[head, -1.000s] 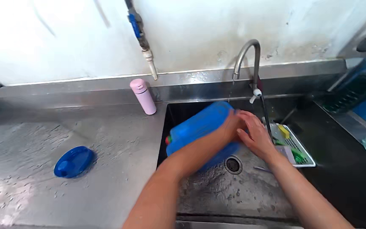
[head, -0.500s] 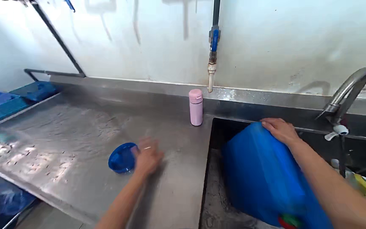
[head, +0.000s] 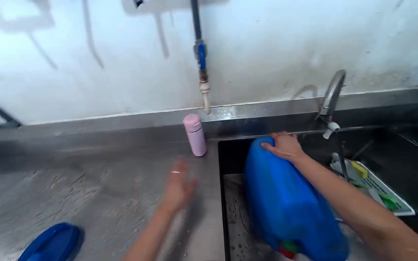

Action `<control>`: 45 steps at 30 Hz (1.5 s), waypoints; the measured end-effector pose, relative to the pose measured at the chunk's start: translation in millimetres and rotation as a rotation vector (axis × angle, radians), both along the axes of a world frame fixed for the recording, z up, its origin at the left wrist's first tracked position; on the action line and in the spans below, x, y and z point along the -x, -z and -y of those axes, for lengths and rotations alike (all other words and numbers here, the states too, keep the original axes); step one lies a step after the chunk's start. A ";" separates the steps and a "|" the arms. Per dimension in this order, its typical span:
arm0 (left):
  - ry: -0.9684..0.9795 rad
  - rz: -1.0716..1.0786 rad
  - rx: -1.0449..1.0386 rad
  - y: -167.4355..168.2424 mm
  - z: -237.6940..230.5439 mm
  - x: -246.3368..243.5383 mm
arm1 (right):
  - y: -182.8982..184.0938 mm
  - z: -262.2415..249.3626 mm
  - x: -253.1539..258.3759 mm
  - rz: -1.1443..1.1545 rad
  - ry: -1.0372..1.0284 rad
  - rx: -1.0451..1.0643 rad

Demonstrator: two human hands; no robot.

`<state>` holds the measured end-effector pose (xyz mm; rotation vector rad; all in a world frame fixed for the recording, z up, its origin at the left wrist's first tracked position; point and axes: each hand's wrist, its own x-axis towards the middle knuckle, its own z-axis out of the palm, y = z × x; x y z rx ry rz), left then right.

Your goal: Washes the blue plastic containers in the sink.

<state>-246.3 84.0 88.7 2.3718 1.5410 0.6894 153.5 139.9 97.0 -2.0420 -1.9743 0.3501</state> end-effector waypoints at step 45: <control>-0.464 0.495 -0.324 -211.8 -220.8 -165.6 | -13.9 124.3 -75.7 -0.145 0.500 0.391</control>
